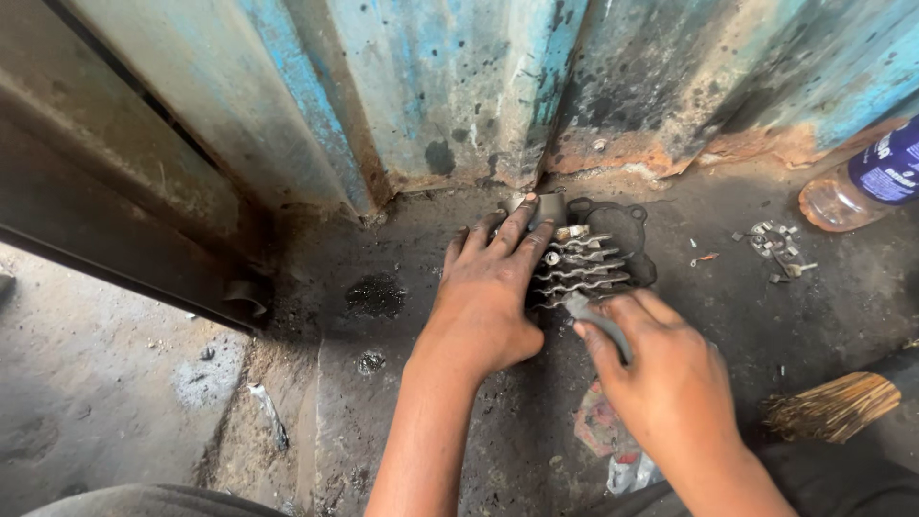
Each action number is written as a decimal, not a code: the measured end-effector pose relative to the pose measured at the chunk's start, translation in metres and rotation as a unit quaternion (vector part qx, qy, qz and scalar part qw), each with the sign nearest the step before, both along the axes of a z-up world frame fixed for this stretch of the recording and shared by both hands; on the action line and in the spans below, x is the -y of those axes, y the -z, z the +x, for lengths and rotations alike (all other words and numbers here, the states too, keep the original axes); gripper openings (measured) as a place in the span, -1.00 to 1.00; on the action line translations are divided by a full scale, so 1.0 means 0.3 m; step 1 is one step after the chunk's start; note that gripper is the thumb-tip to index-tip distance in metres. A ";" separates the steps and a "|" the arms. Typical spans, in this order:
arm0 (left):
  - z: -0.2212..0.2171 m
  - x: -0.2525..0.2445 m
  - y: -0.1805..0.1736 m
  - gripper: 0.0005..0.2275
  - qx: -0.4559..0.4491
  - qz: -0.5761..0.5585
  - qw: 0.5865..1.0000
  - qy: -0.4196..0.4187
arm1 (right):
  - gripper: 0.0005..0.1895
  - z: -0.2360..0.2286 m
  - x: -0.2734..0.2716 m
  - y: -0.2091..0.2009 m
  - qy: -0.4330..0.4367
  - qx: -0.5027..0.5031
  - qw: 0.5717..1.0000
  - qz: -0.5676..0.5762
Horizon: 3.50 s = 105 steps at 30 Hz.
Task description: The person scrubs a metal engine cylinder head with a brush and a rag while sitting on the floor. They repeatedly scrub the fins and the intake port, occasionally wiping the surface with a cloth to remove debris.
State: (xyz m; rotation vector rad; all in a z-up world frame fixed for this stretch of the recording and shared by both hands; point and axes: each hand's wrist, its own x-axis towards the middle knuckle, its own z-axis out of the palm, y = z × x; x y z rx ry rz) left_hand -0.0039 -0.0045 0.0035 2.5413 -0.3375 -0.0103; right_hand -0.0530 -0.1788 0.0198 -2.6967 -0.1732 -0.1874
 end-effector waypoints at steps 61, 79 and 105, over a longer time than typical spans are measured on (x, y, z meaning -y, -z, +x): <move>-0.016 -0.003 -0.027 -0.11 -0.030 0.027 0.999 0.014 | -0.71 0.039 0.051 -0.042 0.094 -0.063 0.990 0.079; -0.014 -0.007 -0.040 -0.13 -0.027 0.016 0.999 0.018 | -0.72 0.055 0.054 -0.005 0.048 0.016 0.998 0.026; -0.013 0.000 -0.039 -0.16 -0.013 0.021 1.000 0.012 | -0.75 0.064 0.054 0.052 0.073 0.116 0.989 0.053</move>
